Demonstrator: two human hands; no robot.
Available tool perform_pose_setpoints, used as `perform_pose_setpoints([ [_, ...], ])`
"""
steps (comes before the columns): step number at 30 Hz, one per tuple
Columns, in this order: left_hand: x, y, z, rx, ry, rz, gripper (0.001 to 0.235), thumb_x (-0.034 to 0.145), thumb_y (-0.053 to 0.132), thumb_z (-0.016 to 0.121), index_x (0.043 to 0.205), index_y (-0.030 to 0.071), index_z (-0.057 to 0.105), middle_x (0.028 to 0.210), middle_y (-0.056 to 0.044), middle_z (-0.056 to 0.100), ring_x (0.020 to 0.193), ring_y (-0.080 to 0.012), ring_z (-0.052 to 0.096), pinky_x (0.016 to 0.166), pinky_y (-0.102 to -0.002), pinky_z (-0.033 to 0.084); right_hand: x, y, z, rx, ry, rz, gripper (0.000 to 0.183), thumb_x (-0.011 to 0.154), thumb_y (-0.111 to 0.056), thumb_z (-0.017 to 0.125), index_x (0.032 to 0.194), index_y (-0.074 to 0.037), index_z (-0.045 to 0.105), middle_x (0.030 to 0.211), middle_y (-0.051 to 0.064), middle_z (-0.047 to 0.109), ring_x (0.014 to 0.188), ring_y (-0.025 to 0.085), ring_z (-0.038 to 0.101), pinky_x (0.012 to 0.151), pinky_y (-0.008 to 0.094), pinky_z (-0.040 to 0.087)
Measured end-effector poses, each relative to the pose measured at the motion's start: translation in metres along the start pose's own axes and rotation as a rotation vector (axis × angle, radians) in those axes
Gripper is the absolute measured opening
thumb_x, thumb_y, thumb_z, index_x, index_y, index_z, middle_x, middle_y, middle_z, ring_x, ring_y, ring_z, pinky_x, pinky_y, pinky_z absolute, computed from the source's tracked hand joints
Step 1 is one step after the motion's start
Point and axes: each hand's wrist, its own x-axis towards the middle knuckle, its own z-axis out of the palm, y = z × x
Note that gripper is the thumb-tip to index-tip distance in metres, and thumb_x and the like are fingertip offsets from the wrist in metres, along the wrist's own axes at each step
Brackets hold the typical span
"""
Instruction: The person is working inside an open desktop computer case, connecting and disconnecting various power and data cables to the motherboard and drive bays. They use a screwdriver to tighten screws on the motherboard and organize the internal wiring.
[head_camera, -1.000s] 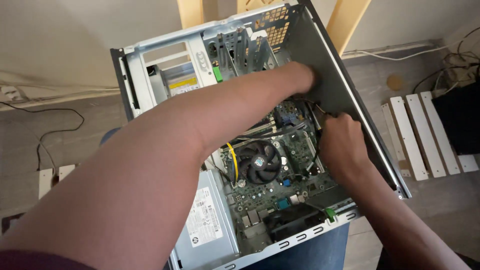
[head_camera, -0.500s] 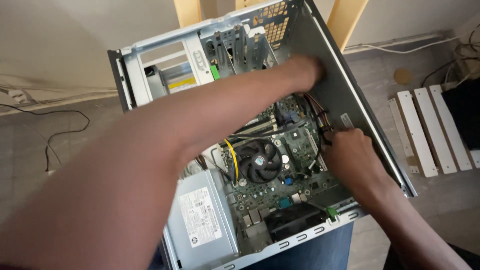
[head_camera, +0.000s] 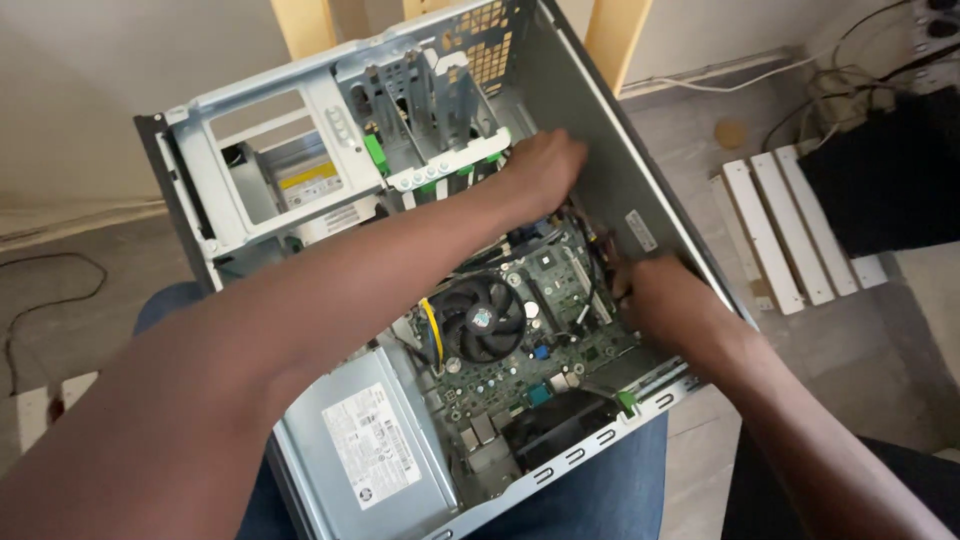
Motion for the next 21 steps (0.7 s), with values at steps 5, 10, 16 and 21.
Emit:
perform_pose_setpoints([
  [5,-0.01,0.025,-0.056,-0.188,-0.045,-0.007,0.012,0.079,0.009,0.066,0.072,0.001,0.072,0.066,-0.026,0.066,0.067,-0.0552,0.069,0.051,-0.064,0.056,-0.026,0.0,-0.019,0.147,-0.053,0.098,0.018,0.084,-0.017,0.071,0.096,-0.006,0.081,0.086,0.021,0.08,0.087,0.04,0.079,0.07,0.049,0.062],
  [10,-0.009,0.053,-0.093,-0.553,-0.058,-0.113,0.013,0.071,0.009,0.073,0.059,0.014,0.073,0.061,-0.017,0.07,0.064,-0.0499,0.071,0.05,-0.059,0.056,-0.035,-0.007,-0.028,0.144,-0.073,0.135,0.019,0.088,-0.016,0.069,0.1,-0.006,0.08,0.087,0.022,0.08,0.088,0.042,0.078,0.071,0.05,0.063],
  [16,-0.052,0.1,-0.162,-0.576,-0.171,-0.022,0.016,0.071,0.004,0.083,0.064,0.017,0.076,0.064,-0.011,0.073,0.062,-0.0355,0.076,0.053,-0.044,0.06,-0.043,-0.021,-0.041,0.113,-0.057,0.176,0.02,0.093,-0.017,0.063,0.102,-0.006,0.078,0.089,0.023,0.08,0.088,0.043,0.078,0.069,0.05,0.062],
  [21,-0.108,0.131,-0.229,-0.738,-0.065,0.183,0.034,0.08,-0.012,0.057,0.054,0.005,0.043,0.044,-0.013,0.041,0.036,-0.029,0.048,0.045,-0.036,0.045,-0.045,-0.005,-0.028,0.169,-0.059,0.15,0.022,0.091,-0.015,0.067,0.11,-0.011,0.076,0.092,0.023,0.08,0.092,0.044,0.077,0.072,0.049,0.064],
])
